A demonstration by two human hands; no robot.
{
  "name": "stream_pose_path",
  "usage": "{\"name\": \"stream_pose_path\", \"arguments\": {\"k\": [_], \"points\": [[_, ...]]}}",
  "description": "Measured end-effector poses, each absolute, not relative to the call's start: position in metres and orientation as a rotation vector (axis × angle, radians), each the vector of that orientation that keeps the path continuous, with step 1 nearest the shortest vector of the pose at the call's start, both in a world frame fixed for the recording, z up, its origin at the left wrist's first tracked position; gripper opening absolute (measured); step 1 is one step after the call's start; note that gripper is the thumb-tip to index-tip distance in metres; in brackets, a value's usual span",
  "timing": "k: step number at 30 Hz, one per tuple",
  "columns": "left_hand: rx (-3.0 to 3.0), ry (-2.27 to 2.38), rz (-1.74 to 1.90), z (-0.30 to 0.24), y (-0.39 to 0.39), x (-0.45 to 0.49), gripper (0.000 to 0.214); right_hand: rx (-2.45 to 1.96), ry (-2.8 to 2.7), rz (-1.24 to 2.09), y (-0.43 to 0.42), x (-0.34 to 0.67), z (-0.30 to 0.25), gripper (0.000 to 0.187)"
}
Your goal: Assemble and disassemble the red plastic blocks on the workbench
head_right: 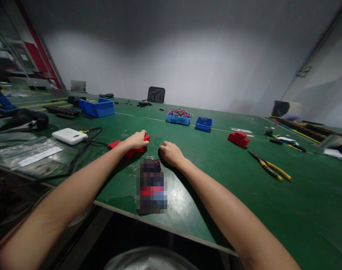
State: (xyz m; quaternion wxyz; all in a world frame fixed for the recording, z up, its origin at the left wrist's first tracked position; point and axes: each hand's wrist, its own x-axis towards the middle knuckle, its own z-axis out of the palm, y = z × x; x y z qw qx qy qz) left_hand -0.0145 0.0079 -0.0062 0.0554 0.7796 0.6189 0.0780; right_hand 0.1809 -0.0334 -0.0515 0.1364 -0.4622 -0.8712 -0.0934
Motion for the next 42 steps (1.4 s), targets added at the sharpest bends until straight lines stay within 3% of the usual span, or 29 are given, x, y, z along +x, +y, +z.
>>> {"name": "stream_pose_path", "arguments": {"k": [8, 19, 24, 31, 39, 42], "points": [[2.318, 1.632, 0.695, -0.012, 0.012, -0.012, 0.048, -1.317, -2.408, -0.122, -0.034, 0.186, -0.055, 0.027], [1.022, 1.246, 1.694, 0.011, 0.034, -0.016, 0.016, -1.328, -2.406, -0.109, -0.035, 0.187, -0.054, 0.028], [0.775, 1.163, 1.591, 0.020, 0.045, -0.045, 0.024, -1.339, -2.412, -0.126, -0.037, 0.186, -0.052, 0.027], [0.992, 1.231, 1.337, 0.006, 0.041, -0.040, 0.010, -1.347, -2.408, -0.097, -0.037, 0.186, -0.050, 0.027], [2.169, 1.544, 0.998, -0.014, 0.009, 0.002, 0.040, -1.344, -2.400, -0.102, -0.035, 0.186, -0.052, 0.027], [2.408, 1.587, 0.793, -0.016, 0.003, 0.006, 0.042, -1.338, -2.398, -0.109, -0.034, 0.186, -0.053, 0.027]]}}
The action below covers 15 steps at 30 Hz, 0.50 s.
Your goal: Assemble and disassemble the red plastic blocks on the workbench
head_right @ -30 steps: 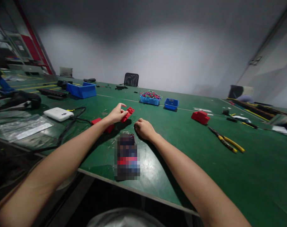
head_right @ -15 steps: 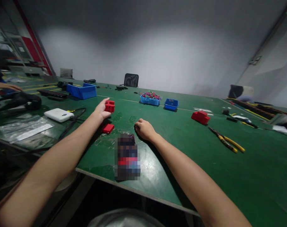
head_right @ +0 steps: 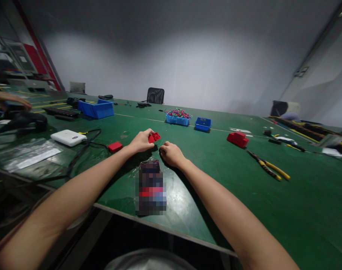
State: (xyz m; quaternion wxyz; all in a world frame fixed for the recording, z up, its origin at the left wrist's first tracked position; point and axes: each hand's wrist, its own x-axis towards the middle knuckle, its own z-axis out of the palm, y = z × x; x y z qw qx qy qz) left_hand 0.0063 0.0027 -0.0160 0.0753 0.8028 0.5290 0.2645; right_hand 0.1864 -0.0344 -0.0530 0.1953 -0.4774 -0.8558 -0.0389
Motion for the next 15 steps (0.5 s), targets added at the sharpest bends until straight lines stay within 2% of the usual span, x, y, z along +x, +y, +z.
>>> {"name": "stream_pose_path", "arguments": {"k": [4, 7, 9, 12, 15], "points": [[2.555, 1.685, 0.593, -0.013, 0.001, 0.003, 0.028, -1.322, -2.402, -0.110, -0.034, 0.187, -0.054, 0.026], [2.507, 1.867, 0.609, -0.008, 0.005, -0.006, 0.026, -1.316, -2.405, -0.105, -0.033, 0.187, -0.054, 0.026], [2.388, 1.950, 0.770, -0.005, 0.012, -0.015, 0.032, -1.313, -2.409, -0.110, -0.033, 0.187, -0.055, 0.026], [2.084, 1.848, 1.224, -0.001, 0.025, -0.026, 0.039, -1.319, -2.411, -0.117, -0.034, 0.186, -0.054, 0.026], [1.572, 1.548, 1.548, 0.007, 0.034, -0.030, 0.022, -1.343, -2.405, -0.105, -0.035, 0.186, -0.053, 0.027]]}}
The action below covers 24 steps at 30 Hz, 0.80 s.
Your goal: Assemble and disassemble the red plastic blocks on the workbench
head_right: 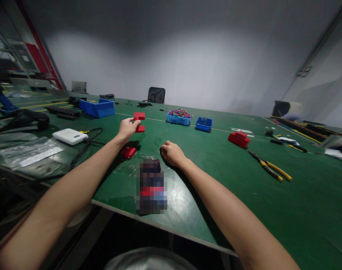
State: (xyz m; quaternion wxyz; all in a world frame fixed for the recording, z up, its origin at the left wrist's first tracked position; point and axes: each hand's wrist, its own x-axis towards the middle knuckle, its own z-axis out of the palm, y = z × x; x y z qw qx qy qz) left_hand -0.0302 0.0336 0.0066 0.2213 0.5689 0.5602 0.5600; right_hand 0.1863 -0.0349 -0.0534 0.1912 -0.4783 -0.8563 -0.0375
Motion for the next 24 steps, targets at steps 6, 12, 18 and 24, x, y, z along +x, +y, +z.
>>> {"name": "stream_pose_path", "arguments": {"k": [6, 12, 18, 24], "points": [[1.030, 1.101, 1.180, 0.009, 0.026, -0.018, 0.026, -1.362, -2.405, -0.097, -0.036, 0.186, -0.052, 0.027], [1.562, 1.236, 1.002, -0.021, 0.016, 0.003, 0.021, -1.335, -2.408, -0.115, -0.035, 0.186, -0.052, 0.026], [2.185, 1.279, 0.886, -0.022, 0.011, 0.008, 0.023, -1.336, -2.402, -0.079, -0.032, 0.187, -0.055, 0.025], [1.868, 1.291, 1.109, -0.021, 0.020, 0.002, 0.029, -1.341, -2.338, -0.089, -0.031, 0.186, -0.058, 0.041]]}}
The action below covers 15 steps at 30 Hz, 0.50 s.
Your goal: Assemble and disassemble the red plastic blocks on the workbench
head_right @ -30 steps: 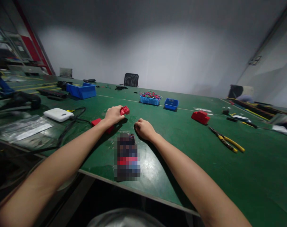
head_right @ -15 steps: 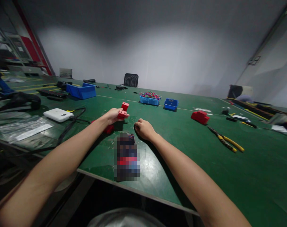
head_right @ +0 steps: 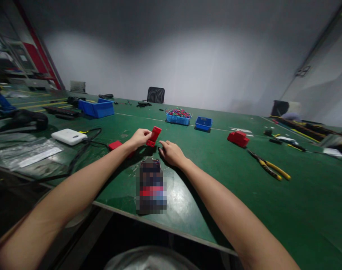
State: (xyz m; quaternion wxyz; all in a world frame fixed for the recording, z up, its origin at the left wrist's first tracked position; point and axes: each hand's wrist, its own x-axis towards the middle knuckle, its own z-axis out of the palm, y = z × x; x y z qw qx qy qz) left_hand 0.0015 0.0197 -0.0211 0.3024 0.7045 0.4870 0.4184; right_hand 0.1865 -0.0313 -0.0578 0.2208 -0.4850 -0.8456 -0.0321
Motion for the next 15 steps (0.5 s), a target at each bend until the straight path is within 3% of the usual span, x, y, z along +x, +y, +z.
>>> {"name": "stream_pose_path", "arguments": {"k": [5, 9, 15], "points": [[1.558, 0.988, 1.043, -0.023, 0.022, 0.005, 0.036, -1.167, -2.281, 0.119, -0.027, 0.192, -0.059, 0.038], [1.682, 0.991, 0.762, -0.030, 0.022, 0.005, 0.039, -1.027, -2.259, 0.305, -0.023, 0.195, -0.058, 0.038], [1.940, 0.901, 0.778, -0.029, 0.022, 0.000, 0.045, -1.045, -2.120, 0.556, -0.019, 0.197, -0.058, 0.051]]}}
